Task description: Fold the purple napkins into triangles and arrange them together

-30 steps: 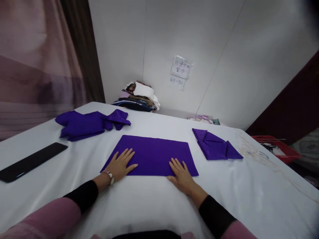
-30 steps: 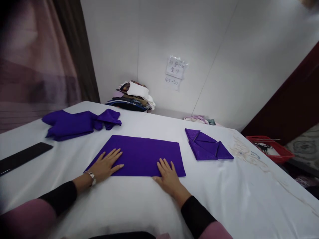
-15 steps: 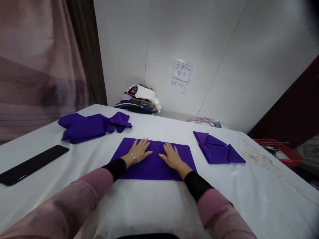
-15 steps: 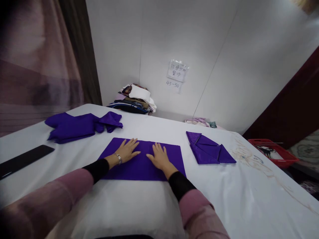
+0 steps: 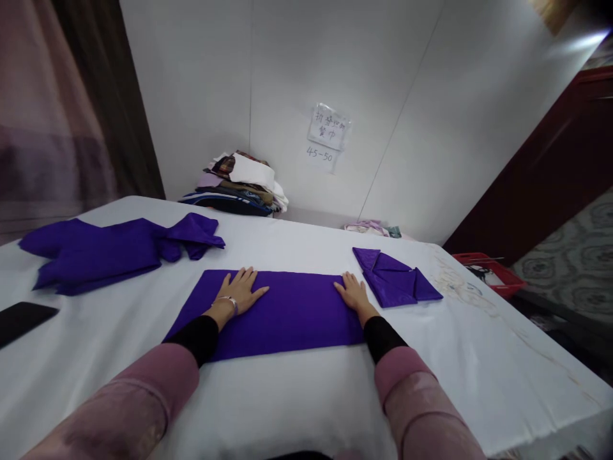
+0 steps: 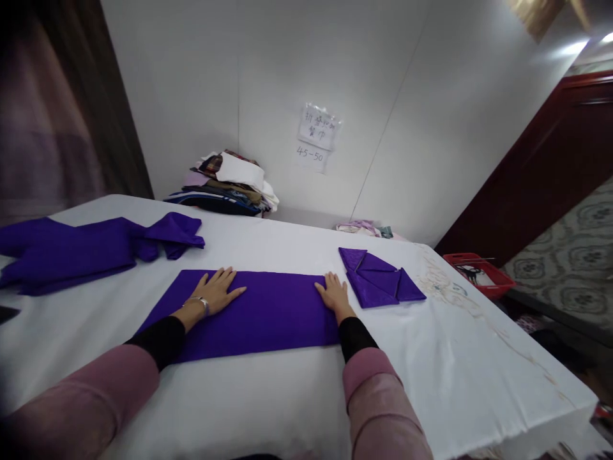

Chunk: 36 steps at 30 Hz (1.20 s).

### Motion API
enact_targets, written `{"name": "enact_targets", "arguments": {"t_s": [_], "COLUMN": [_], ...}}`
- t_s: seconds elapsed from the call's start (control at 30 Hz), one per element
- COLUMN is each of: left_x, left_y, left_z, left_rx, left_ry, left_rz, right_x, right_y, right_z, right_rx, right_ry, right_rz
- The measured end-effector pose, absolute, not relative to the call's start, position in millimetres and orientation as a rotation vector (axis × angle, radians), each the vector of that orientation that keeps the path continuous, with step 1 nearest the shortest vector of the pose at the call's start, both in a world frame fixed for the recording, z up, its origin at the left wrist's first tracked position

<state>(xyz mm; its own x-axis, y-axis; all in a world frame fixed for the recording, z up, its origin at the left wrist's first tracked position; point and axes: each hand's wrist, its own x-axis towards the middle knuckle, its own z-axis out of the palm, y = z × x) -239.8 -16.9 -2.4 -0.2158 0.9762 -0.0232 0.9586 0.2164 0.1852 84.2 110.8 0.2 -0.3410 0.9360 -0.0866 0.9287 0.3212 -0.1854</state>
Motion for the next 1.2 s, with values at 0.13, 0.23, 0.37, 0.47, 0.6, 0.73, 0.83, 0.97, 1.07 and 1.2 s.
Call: {"name": "enact_targets", "arguments": {"t_s": [0.13,0.23,0.37,0.47,0.6,0.73,0.83,0.97,1.07,1.2], "left_x": [-245.5,-261.3,-293.6,-314.5,-316.5,-292.1,-276.6,-270.0,-270.9,-276.4], "left_y": [-20.6,-33.1,-58.4,-83.0,-121.9,-153.1,-166.2,-174.7,-177.3,-177.9], "left_z": [-0.7,-0.9,-0.5,6.0,18.0,22.4,23.0,25.2,27.1,28.5], "left_rx": [1.852,1.821,1.673,1.572,1.509,1.535,1.484,1.385,1.344,1.314], "left_ry": [2.338,2.425,2.543,2.643,2.747,2.719,2.702,2.689,2.671,2.635], "left_rz": [0.218,0.232,0.199,0.225,0.261,0.287,0.29,0.26,0.246,0.323], "right_x": [100.4,96.8,97.7,103.2,94.7,60.6,29.0,-5.8,-20.5,-24.7], "right_y": [99.2,72.4,39.5,28.9,10.0,-31.5,-62.0,-83.6,-88.7,-90.9], "right_z": [3.8,1.9,-7.5,-12.3,-7.0,9.6,22.4,28.3,23.5,17.5], "right_rx": [-1.831,-1.642,-1.389,-1.504,-1.377,-1.006,-0.722,-0.569,-0.561,-0.58], "right_ry": [-2.496,-2.594,-2.766,-2.7,-2.709,-2.9,-3.026,-3.072,-3.061,-3.013], "right_rz": [0.293,0.215,0.235,0.214,0.177,0.365,0.529,0.651,0.692,0.705]}}
